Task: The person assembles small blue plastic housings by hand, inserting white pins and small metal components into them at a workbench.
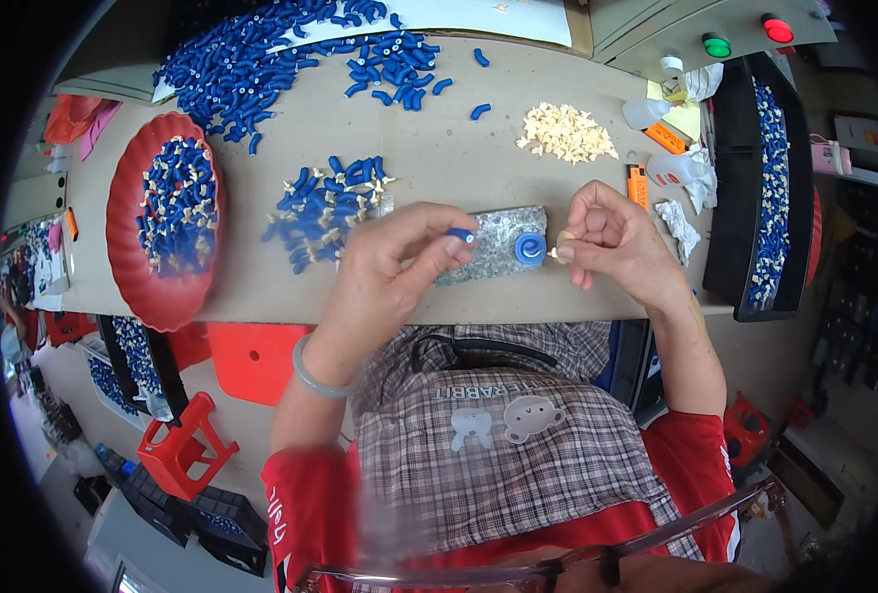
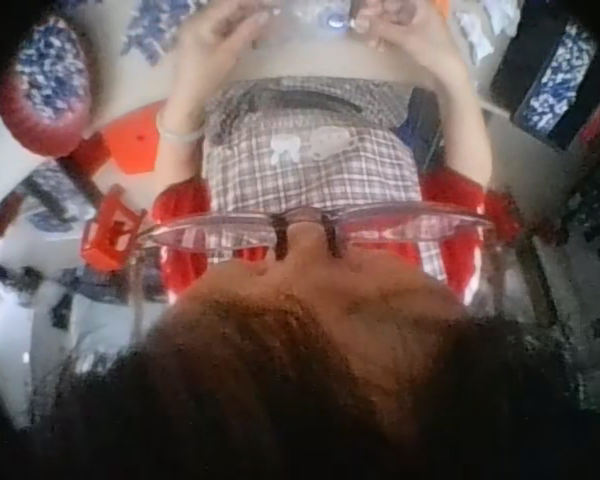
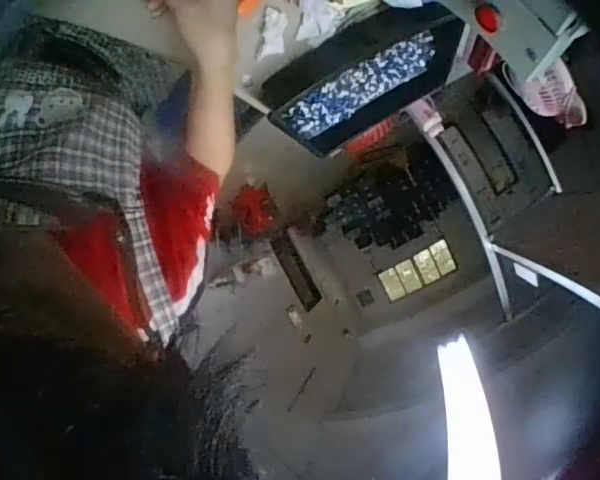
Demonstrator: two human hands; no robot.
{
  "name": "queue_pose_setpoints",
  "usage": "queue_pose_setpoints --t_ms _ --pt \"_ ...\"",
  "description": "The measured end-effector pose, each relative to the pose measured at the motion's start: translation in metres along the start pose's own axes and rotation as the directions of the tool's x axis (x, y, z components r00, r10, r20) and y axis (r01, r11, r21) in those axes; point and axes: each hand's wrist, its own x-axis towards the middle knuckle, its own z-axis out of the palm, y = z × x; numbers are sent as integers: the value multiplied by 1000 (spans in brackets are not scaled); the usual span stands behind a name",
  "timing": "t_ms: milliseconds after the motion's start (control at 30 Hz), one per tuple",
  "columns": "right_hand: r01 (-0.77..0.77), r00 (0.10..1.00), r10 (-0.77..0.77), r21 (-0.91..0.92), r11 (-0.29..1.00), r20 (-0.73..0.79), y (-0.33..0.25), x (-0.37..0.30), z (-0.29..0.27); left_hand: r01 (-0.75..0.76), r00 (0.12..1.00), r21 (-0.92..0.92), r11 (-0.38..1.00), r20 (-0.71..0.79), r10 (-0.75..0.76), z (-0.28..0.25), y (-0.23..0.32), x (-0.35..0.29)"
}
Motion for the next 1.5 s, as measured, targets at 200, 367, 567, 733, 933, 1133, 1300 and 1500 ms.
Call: queue_pose_setpoints --t_ms 200,367,567,733,933,1133,1300,1500 --pt "-9 998 -10 293 956 63 5 -4 0 56 997 -161 985 61 -46 27 1 -1" --pt "17 995 -51 380 925 80 13 -5 6 -38 998 -93 995 54 43 43 -7 -2" --pt "66 991 -105 395 916 79 17 -8 19 -114 993 39 993 44 112 48 -6 -3" --pt "71 992 -105 382 922 68 19 -8 22 -140 989 62 988 48 138 49 -5 -3" --pt "118 989 -143 347 930 48 22 -8 23 -237 971 177 955 61 230 49 -5 -2" --pt "168 985 -171 260 951 -12 22 -11 29 -448 888 389 805 86 452 49 -7 -1" --pt "169 984 -151 240 956 -91 23 -13 35 -530 829 468 707 110 549 49 -5 0" --pt "227 965 -189 223 948 -180 25 -17 41 -561 805 507 654 149 575 52 -4 1"
